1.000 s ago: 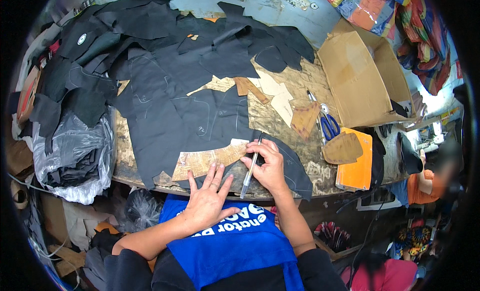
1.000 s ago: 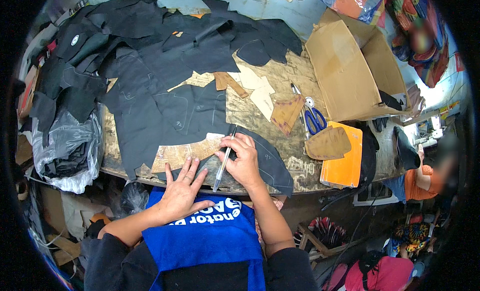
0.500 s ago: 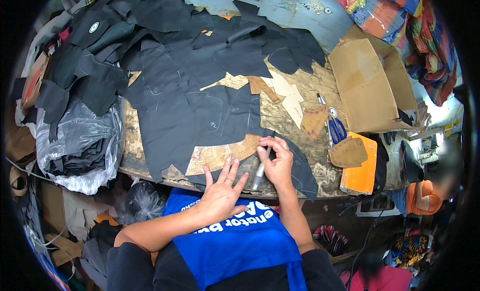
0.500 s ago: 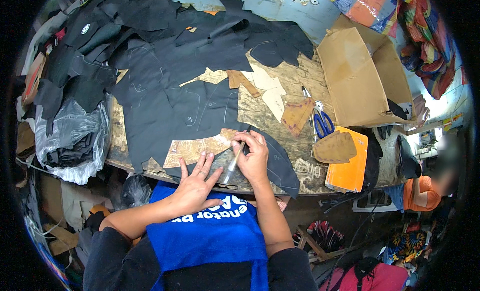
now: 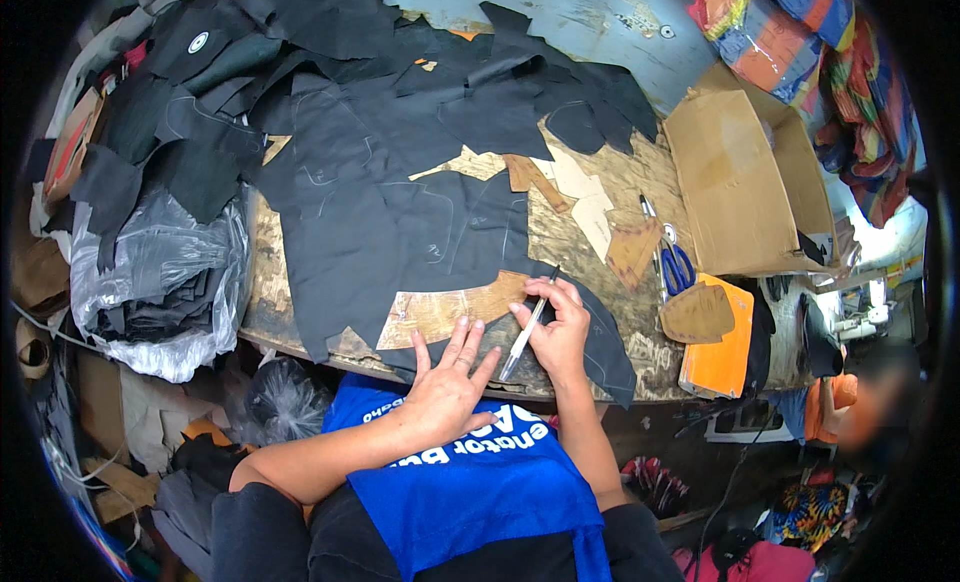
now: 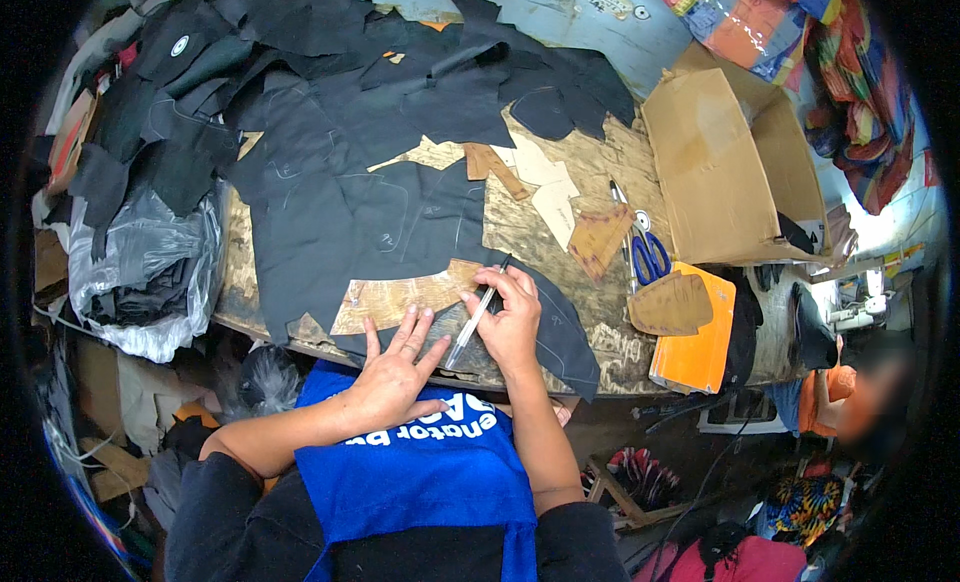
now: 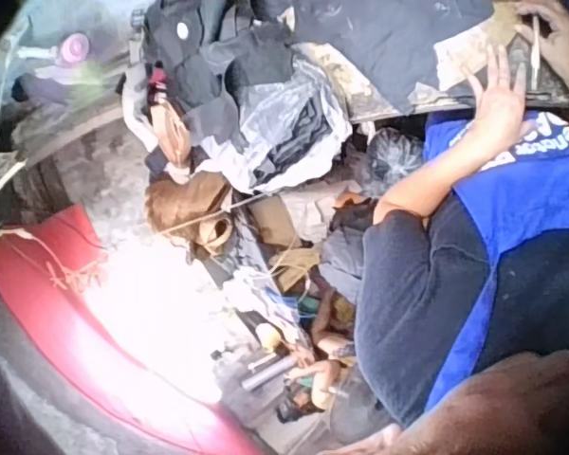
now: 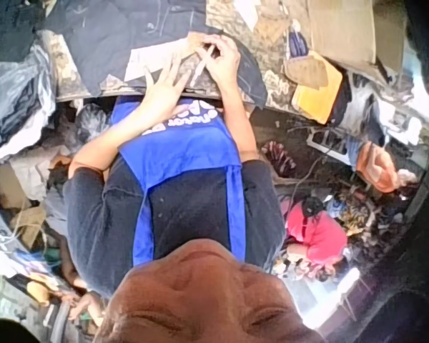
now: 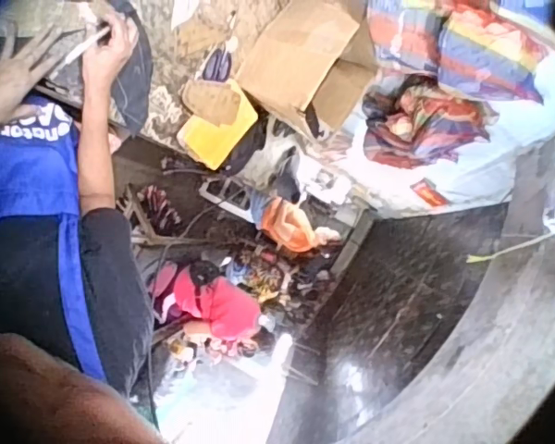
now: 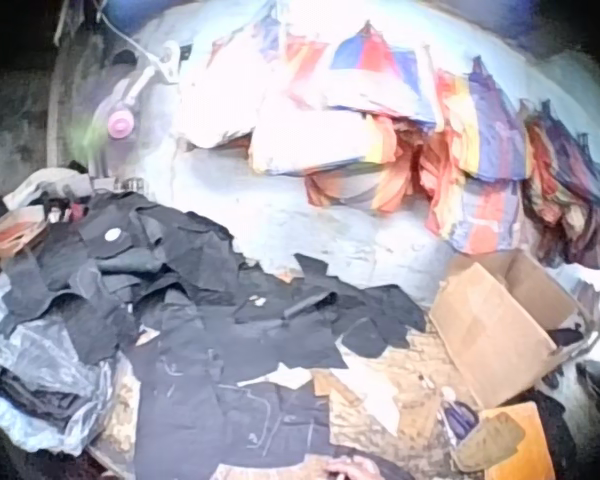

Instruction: The person places cardboard pattern pieces on a large sheet of black fabric and traces their outlines with a white marker. The person repositions the patterns multiple times to mark several sections of the fabric.

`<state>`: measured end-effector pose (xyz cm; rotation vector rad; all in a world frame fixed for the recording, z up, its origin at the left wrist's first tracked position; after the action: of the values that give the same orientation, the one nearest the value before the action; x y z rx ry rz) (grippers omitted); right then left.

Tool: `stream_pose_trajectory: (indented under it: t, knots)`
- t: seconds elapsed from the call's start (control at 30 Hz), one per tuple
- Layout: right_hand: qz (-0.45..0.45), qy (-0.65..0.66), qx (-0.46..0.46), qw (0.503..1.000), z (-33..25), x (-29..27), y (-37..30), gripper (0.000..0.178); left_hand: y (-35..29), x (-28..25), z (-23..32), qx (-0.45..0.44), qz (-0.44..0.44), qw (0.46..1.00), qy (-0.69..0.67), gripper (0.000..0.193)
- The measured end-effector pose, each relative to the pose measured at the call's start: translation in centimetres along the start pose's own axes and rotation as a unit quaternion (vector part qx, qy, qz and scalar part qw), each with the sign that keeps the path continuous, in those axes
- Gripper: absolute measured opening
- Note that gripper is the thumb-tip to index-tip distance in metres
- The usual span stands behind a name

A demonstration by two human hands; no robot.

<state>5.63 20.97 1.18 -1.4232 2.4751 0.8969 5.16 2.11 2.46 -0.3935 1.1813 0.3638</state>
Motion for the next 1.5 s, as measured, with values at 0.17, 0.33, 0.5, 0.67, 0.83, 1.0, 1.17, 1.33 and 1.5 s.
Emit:
stream_pose_trajectory:
  t: [0.17, 0.33, 0.5, 0.67, 0.83, 1.0, 1.17, 1.33, 1.5]
  knots:
    - [-0.007, 0.006, -0.007, 1.000, 0.1, 0.1, 0.0, 0.028, -0.1, 0.0, 0.0, -0.003, -0.012, 1.000, -0.011, 0.087]
    - [-0.002, 0.016, 0.007, 1.000, 0.1, 0.1, -0.1, 0.026, -0.1, -0.2, 0.1, -0.006, -0.022, 1.000, -0.013, 0.088]
    - [-0.008, 0.016, -0.001, 1.000, 0.2, 0.1, -0.2, 0.026, 0.0, -0.6, 0.1, -0.003, -0.038, 0.999, -0.011, 0.089]
    - [0.026, 0.234, 0.191, 0.953, -0.9, -0.7, 1.2, 0.018, 0.2, -0.9, 0.1, 0.012, -0.069, 0.997, 0.010, 0.090]
    - [-0.147, 0.262, 0.167, 0.939, -5.7, 1.6, 1.7, 0.019, 0.1, -0.9, 0.1, 0.015, -0.062, 0.998, -0.021, 0.089]
    - [-0.322, 0.320, 0.238, 0.859, -7.8, 8.6, 0.2, 0.012, -0.2, 0.8, -0.3, 0.042, -0.050, 0.998, -0.019, 0.079]
    - [-0.341, 0.161, 0.111, 0.919, -8.3, 9.8, 0.3, 0.017, 0.4, 2.6, -0.5, 0.047, -0.020, 0.998, 0.024, 0.090]
    - [-0.266, 0.130, -0.015, 0.955, -8.7, 10.0, 1.6, 0.016, 0.2, 1.6, -0.3, 0.047, -0.006, 0.999, -0.003, 0.083]
    - [-0.218, 0.092, 0.062, 0.970, -8.1, 10.2, 3.1, 0.012, -0.1, -0.6, -0.1, 0.026, -0.097, 0.995, -0.014, 0.076]
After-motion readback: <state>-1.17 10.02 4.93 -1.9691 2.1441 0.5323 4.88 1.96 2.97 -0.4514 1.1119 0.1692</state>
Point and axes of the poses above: each hand's wrist, its own y-axis towards the middle knuckle, its own x-axis out of the palm, z = x × y, the point moved 2 cm from there along y, towards the middle knuckle, and after that the axes turned 12 degrees about y, right-handed, at the moved point
